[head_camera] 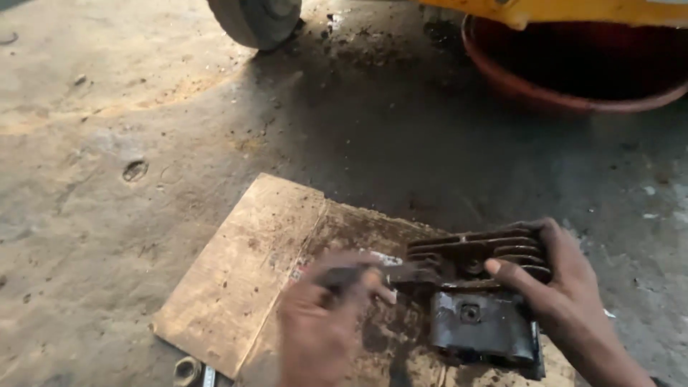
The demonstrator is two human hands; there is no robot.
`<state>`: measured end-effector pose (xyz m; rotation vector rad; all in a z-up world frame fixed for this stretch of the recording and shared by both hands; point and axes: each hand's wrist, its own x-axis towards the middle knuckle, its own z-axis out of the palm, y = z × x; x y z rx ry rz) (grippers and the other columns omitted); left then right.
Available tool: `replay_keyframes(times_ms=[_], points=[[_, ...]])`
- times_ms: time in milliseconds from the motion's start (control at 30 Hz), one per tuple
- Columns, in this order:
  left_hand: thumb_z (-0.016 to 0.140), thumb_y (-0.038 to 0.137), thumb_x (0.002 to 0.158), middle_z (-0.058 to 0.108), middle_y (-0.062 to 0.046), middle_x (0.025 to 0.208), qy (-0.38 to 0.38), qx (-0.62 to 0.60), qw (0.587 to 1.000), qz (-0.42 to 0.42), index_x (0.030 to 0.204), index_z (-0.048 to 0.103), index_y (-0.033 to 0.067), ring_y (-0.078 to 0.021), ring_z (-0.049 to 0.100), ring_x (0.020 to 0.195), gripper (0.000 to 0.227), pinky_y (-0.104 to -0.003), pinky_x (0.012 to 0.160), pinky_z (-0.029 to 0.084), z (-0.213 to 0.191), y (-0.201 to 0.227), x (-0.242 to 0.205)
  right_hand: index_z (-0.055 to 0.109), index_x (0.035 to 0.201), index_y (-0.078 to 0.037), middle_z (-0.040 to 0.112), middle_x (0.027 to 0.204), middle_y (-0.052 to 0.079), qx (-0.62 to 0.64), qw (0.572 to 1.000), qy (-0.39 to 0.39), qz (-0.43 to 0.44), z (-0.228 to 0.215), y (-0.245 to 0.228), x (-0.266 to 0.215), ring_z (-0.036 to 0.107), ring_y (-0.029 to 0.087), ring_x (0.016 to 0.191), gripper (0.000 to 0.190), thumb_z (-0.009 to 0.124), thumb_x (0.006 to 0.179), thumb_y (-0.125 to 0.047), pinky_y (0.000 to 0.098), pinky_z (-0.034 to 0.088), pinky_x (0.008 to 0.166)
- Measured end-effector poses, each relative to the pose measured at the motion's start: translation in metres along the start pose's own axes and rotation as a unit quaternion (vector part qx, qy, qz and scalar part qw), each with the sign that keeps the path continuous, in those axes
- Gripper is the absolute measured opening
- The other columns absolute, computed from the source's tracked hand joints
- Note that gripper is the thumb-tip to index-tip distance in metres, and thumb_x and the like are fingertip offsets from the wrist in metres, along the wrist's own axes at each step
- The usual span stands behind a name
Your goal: The person kneels on the workshop floor and uses a flat blade to scrape old gasket material and dirt off the mating surface of a small engine cover, holding the part steady with the other hand and repositioning it to reach different edges. A wrench and screwdriver lie on the cardboard beside the work.
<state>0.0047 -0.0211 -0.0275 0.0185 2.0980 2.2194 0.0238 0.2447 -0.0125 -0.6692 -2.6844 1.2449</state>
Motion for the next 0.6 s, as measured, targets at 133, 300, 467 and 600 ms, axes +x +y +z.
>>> replay_keyframes(times_ms=[133,300,467,600], points=[[0.072,0.013,0.096,0.078,-0.005,0.089,-0.024,-0.101,0.979,0.178,0.100,0.075,0.0074,-0.0114,0.072,0.077,0.008,-0.028,0.069,0.061,-0.007,0.018,0.005,0.062,0.109,0.000,0.070,0.100,0.013,0.020,0.998,0.016,-0.049,0.008,-0.008,-0.002,0.072,0.023,0.092,0.050,0.078,0.072,-0.029,0.0387,0.058,0.080],[0.069,0.015,0.092,0.076,-0.002,0.078,-0.073,0.088,0.993,-0.023,0.096,0.080,0.0118,-0.0101,0.058,0.054,0.012,-0.027,0.046,0.045,-0.007,0.056,0.011,0.067,0.104,-0.001,0.070,0.095,0.012,0.022,0.993,-0.006,-0.119,0.006,-0.004,0.016,0.074,0.023,0.084,0.046,0.078,0.066,-0.024,0.0360,0.059,0.075],[0.072,0.014,0.089,0.075,-0.004,0.077,-0.147,0.111,0.983,0.019,0.097,0.082,0.0118,-0.0130,0.052,0.055,0.014,-0.028,0.050,0.041,-0.023,0.072,0.006,0.074,0.108,-0.006,0.074,0.090,0.005,0.077,0.959,-0.098,-0.254,0.005,0.008,0.040,0.073,0.018,0.076,0.049,0.080,0.069,-0.036,0.0308,0.063,0.068],[0.073,0.013,0.092,0.074,-0.005,0.086,-0.220,0.152,0.949,0.169,0.098,0.077,0.0066,-0.0119,0.063,0.074,0.010,-0.030,0.067,0.049,-0.005,0.057,0.002,0.076,0.088,-0.005,0.076,0.072,0.010,0.013,0.974,-0.135,-0.179,0.005,-0.043,0.050,0.070,0.019,0.066,0.035,0.068,0.080,-0.038,0.0347,0.057,0.063]])
